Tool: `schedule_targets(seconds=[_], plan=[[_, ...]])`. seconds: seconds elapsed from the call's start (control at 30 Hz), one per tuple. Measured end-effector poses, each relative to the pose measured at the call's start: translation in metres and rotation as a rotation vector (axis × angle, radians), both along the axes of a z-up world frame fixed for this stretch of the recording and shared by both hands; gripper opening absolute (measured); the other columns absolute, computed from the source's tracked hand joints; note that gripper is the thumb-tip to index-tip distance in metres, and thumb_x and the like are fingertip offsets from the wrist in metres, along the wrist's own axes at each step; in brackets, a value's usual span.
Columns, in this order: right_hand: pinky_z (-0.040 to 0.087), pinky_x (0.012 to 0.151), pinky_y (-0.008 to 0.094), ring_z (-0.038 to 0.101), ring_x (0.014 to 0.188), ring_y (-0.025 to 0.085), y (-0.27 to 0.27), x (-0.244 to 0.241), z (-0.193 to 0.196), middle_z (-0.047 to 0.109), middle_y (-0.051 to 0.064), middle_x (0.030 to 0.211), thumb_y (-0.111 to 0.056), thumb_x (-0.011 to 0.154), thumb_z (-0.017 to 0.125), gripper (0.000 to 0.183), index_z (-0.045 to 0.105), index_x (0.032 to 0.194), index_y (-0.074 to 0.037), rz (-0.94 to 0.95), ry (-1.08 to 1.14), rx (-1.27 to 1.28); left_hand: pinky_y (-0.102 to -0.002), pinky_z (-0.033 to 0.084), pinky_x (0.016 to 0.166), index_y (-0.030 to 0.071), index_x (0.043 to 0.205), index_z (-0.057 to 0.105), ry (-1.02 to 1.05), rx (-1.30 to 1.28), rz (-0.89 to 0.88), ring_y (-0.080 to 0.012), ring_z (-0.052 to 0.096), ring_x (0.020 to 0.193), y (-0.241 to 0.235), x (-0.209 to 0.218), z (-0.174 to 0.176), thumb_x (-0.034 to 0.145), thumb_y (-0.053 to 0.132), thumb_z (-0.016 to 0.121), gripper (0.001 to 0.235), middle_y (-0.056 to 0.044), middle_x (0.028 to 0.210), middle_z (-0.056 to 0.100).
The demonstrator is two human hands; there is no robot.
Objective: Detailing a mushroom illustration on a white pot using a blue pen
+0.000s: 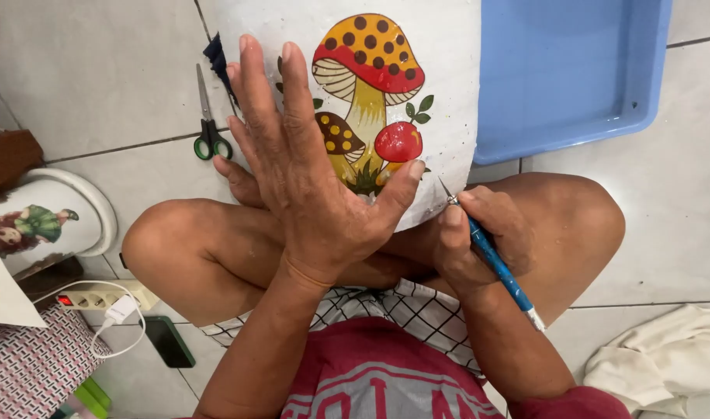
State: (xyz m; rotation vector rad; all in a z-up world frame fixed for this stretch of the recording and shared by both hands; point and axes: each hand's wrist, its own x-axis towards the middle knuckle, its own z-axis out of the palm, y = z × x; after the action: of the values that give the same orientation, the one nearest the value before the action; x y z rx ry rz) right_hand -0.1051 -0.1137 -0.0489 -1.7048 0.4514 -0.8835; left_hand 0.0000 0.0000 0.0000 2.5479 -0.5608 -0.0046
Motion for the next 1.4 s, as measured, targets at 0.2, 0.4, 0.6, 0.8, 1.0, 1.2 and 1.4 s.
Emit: schedule_targets(seconds=[0.2, 0.4, 0.6, 0.8, 1.0, 1.2, 1.4], plan=[[0.046, 0.060, 0.030, 0.050, 0.063, 0.019, -0.0007, -0.0003, -0.0014, 0.057, 0.013, 0.077, 0.004, 0.085, 0.059, 0.012, 0.057, 0.097, 0.002, 0.012, 0.004, -0.020, -0.072, 0.012, 0.146, 0.020, 0.166, 0.004, 0.010, 0.020, 0.014, -0.0399, 0.005, 0.170, -0.0012, -0.0008, 0.0018, 0.086, 0.065, 0.079, 0.118, -0.014, 0.175, 0.002], [0.048, 0.059, 0.031, 0.053, 0.061, 0.021, -0.0056, -0.0037, 0.0013, 0.062, 0.016, 0.078, 0.007, 0.078, 0.058, 0.019, 0.058, 0.097, 0.002, 0.062, 0.056, -0.086, -0.074, 0.011, 0.145, 0.021, 0.166, 0.001, 0.004, 0.065, 0.012, -0.0413, 0.002, 0.170, -0.0009, -0.0007, -0.0005, 0.082, 0.064, 0.090, 0.129, -0.014, 0.175, -0.001], [0.050, 0.065, 0.031, 0.055, 0.066, 0.022, -0.0029, -0.0056, -0.0021, 0.060, 0.016, 0.082, 0.004, 0.084, 0.057, 0.014, 0.055, 0.097, 0.001, -0.022, 0.045, -0.074, -0.075, 0.008, 0.145, 0.020, 0.166, 0.003, 0.002, 0.073, 0.023, -0.0400, 0.001, 0.170, -0.0020, -0.0010, -0.0013, 0.087, 0.068, 0.079, 0.120, -0.014, 0.175, 0.000], [0.048, 0.060, 0.032, 0.054, 0.062, 0.022, -0.0043, 0.0020, 0.0023, 0.063, 0.016, 0.079, 0.006, 0.080, 0.059, 0.014, 0.059, 0.094, 0.004, -0.003, 0.066, -0.123, -0.074, 0.007, 0.144, 0.020, 0.166, 0.002, 0.010, 0.073, 0.025, -0.0403, 0.000, 0.170, -0.0024, -0.0008, -0.0011, 0.088, 0.069, 0.075, 0.117, -0.014, 0.175, 0.000], [0.045, 0.057, 0.030, 0.046, 0.057, 0.019, -0.0064, -0.0026, -0.0007, 0.059, 0.015, 0.075, 0.011, 0.074, 0.054, 0.017, 0.055, 0.089, 0.003, -0.001, 0.055, -0.051, -0.075, 0.009, 0.145, 0.020, 0.166, 0.003, 0.004, 0.072, 0.028, -0.0406, 0.003, 0.170, -0.0032, -0.0007, 0.0000, 0.088, 0.066, 0.078, 0.117, -0.014, 0.175, 0.001], [0.045, 0.061, 0.030, 0.050, 0.063, 0.020, -0.0042, -0.0017, 0.0003, 0.060, 0.015, 0.080, 0.006, 0.080, 0.055, 0.015, 0.057, 0.095, 0.002, -0.025, 0.040, -0.061, -0.072, 0.013, 0.146, 0.020, 0.166, 0.005, -0.013, 0.053, 0.023, -0.0403, 0.006, 0.171, -0.0021, -0.0011, -0.0004, 0.088, 0.063, 0.078, 0.116, -0.013, 0.175, 0.003], [0.045, 0.060, 0.031, 0.050, 0.061, 0.020, -0.0023, -0.0015, 0.0021, 0.061, 0.014, 0.080, 0.008, 0.077, 0.055, 0.016, 0.058, 0.092, 0.003, -0.027, 0.050, -0.067, -0.072, 0.010, 0.145, 0.019, 0.165, 0.005, -0.012, 0.029, 0.014, -0.0380, 0.002, 0.169, -0.0010, -0.0009, -0.0013, 0.090, 0.062, 0.076, 0.112, -0.013, 0.175, 0.003]])
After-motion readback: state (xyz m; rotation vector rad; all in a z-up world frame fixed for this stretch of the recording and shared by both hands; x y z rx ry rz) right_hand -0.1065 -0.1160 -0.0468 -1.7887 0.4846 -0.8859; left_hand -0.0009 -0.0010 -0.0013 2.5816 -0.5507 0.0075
